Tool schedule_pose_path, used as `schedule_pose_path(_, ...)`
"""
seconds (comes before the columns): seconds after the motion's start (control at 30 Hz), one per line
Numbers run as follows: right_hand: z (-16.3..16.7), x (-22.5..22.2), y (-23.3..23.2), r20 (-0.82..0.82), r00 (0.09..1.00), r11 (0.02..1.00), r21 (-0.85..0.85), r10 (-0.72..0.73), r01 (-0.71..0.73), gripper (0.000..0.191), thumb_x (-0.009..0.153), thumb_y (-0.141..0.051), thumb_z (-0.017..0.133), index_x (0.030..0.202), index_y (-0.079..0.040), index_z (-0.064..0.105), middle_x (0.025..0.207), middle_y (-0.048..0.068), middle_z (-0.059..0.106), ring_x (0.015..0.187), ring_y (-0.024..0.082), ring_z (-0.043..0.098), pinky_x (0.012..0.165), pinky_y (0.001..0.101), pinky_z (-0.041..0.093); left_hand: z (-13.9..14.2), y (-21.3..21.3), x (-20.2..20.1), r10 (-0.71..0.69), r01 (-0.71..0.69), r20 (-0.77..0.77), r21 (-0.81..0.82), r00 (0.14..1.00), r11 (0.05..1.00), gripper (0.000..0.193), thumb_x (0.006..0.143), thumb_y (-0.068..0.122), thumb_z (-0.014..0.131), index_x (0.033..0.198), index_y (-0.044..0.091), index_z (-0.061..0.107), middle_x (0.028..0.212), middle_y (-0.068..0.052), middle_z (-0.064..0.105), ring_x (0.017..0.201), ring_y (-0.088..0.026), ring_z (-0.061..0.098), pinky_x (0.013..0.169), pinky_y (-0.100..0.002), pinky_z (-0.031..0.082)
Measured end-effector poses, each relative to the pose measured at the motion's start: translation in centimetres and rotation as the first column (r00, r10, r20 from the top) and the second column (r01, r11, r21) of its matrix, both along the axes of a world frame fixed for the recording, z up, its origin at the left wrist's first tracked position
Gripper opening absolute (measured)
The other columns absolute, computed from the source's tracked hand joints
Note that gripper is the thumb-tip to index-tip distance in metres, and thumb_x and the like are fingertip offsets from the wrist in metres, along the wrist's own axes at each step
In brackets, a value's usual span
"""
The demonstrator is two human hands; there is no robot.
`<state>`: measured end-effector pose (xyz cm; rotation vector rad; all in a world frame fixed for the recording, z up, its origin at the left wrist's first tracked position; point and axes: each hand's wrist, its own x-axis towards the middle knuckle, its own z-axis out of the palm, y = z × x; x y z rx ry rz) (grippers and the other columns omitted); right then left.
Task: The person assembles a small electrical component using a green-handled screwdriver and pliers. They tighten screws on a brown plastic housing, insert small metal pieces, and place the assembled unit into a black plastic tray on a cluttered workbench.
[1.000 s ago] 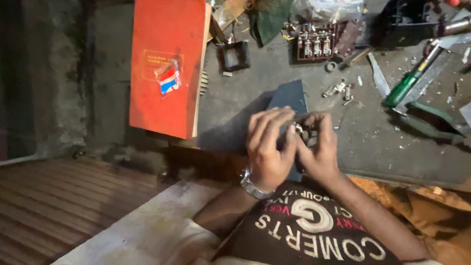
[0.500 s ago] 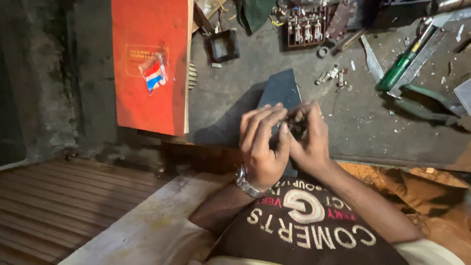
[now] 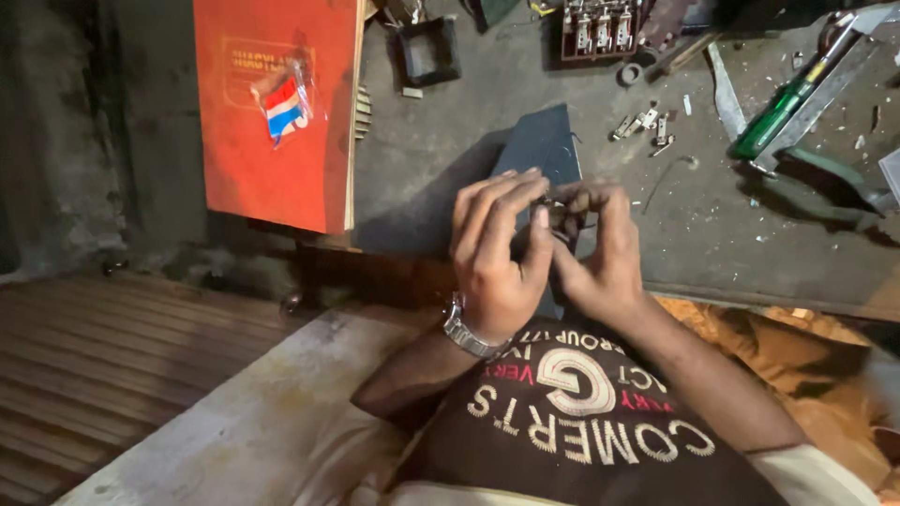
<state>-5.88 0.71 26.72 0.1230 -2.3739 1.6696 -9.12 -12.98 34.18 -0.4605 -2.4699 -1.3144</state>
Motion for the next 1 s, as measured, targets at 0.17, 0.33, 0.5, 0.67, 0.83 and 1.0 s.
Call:
schedule_pose_path(0.17,0.0,0.2,0.0,0.082,0.997,0.999,-0.047,0.011,-0.007,0.038,0.095,-0.001,0.076,0.117,-0.002,0.045,0.107,0.011,0.064,0.08,0.019,0.058,0.075,0.0297,0.049,0.1,0.1,0.2,0.005,-0.005,0.032,0.017,0.999,1.0,0.022,0.099,0.001,0.067,0.121,0.002,0.066,0.125,-0.012,0.069,0.116,-0.031,0.066,0.105,-0.04,0.053)
schedule_pose_path(0.33,0.0,-0.1,-0.2,0.011,1.0,0.999,-0.039,-0.017,0.018,0.04,0.092,0.001,0.076,0.119,-0.002,0.047,0.109,0.015,0.061,0.087,0.022,0.058,0.08,0.0327,0.049,0.1,-0.4,-0.3,0.005,-0.005,0.043,-0.014,0.999,1.0,0.023,0.099,0.0,0.066,0.122,0.001,0.066,0.126,-0.013,0.069,0.117,-0.032,0.066,0.104,-0.039,0.053)
schedule_pose_path(0.5,0.3,-0.1,-0.3,0.008,1.0,0.998,-0.056,-0.01,0.01,0.043,0.092,-0.002,0.078,0.12,-0.002,0.045,0.116,0.014,0.065,0.093,0.02,0.061,0.082,0.0321,0.05,0.2,-0.5,-0.4,-0.008,0.009,0.029,-0.007,1.0,1.0,0.022,0.099,0.0,0.065,0.121,0.001,0.066,0.124,-0.012,0.07,0.115,-0.031,0.067,0.105,-0.039,0.053)
schedule_pose_path(0.67,0.3,0.1,-0.3,0.156,0.984,0.993,-0.074,-0.082,0.095,0.037,0.091,-0.001,0.079,0.119,-0.002,0.054,0.098,0.012,0.063,0.082,0.019,0.057,0.073,0.0326,0.048,0.4,0.0,-0.2,0.027,-0.027,-0.002,-0.027,1.0,0.999,0.021,0.1,0.001,0.065,0.12,0.001,0.066,0.124,-0.012,0.07,0.116,-0.032,0.066,0.105,-0.04,0.053)
schedule_pose_path(0.83,0.0,0.1,-0.5,0.065,0.997,0.988,-0.151,-0.034,0.043,0.034,0.096,-0.003,0.074,0.116,-0.002,0.047,0.113,0.013,0.064,0.088,0.017,0.06,0.078,0.0313,0.05,0.3,-0.1,-0.1,-0.001,0.002,0.022,-0.028,1.0,1.0,0.021,0.1,0.001,0.066,0.121,0.001,0.066,0.124,-0.012,0.07,0.115,-0.032,0.066,0.106,-0.04,0.052)
schedule_pose_path(1.0,0.1,0.1,-0.4,0.025,0.993,0.993,0.016,-0.118,0.117,0.034,0.093,-0.002,0.076,0.112,-0.001,0.048,0.102,0.014,0.061,0.084,0.021,0.056,0.076,0.0341,0.047,0.2,0.6,0.3,-0.015,0.015,0.012,-0.013,1.0,1.0,0.022,0.099,0.001,0.066,0.121,0.001,0.066,0.124,-0.012,0.07,0.114,-0.031,0.066,0.106,-0.04,0.053)
